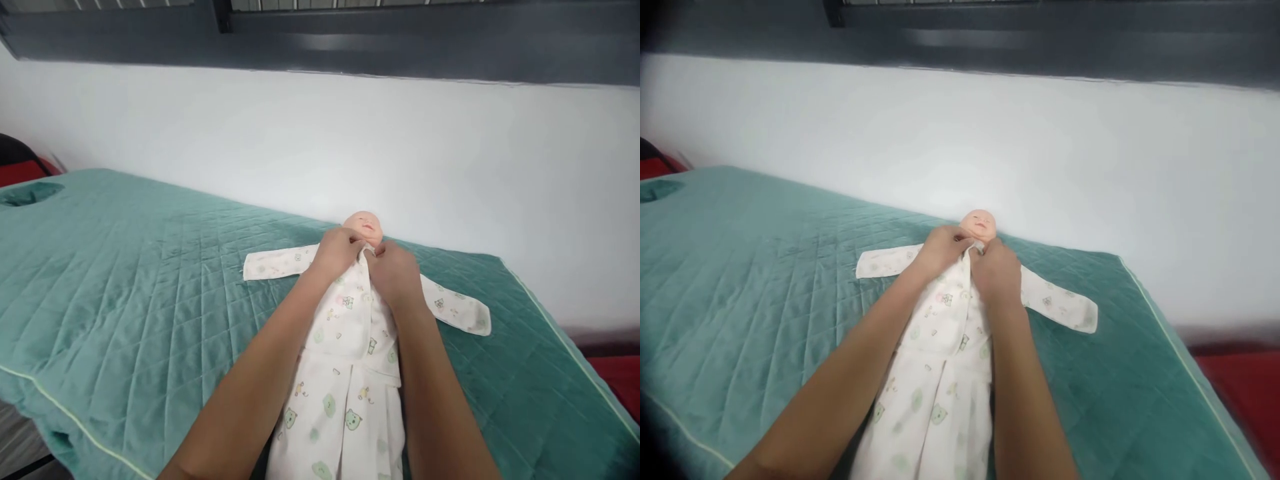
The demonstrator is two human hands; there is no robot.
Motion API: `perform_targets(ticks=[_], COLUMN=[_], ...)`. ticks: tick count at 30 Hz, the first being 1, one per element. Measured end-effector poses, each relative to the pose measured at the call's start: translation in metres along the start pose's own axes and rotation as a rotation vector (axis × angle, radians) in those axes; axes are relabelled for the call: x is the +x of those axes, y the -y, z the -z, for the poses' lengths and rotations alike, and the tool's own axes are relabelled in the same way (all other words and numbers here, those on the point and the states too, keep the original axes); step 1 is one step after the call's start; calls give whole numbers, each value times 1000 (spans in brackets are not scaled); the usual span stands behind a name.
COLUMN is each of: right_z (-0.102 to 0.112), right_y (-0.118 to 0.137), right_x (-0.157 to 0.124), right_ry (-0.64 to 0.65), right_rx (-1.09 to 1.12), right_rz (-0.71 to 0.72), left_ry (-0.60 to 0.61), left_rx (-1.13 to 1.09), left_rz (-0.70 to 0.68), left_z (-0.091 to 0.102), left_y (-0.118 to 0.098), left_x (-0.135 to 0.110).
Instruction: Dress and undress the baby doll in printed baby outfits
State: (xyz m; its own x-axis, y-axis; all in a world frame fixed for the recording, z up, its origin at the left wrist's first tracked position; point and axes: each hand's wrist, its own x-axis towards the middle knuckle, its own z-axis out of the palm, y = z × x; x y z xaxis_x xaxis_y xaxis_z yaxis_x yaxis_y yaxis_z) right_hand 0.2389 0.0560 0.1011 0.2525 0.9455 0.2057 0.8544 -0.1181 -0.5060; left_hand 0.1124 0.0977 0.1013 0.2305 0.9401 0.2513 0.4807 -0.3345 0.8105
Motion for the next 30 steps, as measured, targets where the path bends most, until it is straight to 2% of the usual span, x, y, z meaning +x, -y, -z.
perform_targets(ticks=[3, 7, 10, 14, 18, 24, 30], right_z=[2, 3, -4, -14, -17, -9, 0], right_y=[-6, -16, -21, -24, -25, -19, -18], right_x=[3, 7, 9, 10, 10, 7, 3], right_ry=[-17, 45, 51, 38, 47, 8, 97], right_rx=[131, 536, 873, 1077, 1111, 932, 836], right_rz=[6, -110, -184, -110, -104, -82, -17], left_ry=[42, 64, -11, -111, -95, -67, 8], left_rx=[-26, -22, -78, -185, -209, -228, -284], left_rz=[-36, -14, -8, 13, -3, -10, -12], left_z=[3, 7, 3, -4, -7, -6, 1], left_y=[-1, -4, -5, -5, -1, 5, 9], left_x=[-6, -9, -5, -3, -4, -6, -9])
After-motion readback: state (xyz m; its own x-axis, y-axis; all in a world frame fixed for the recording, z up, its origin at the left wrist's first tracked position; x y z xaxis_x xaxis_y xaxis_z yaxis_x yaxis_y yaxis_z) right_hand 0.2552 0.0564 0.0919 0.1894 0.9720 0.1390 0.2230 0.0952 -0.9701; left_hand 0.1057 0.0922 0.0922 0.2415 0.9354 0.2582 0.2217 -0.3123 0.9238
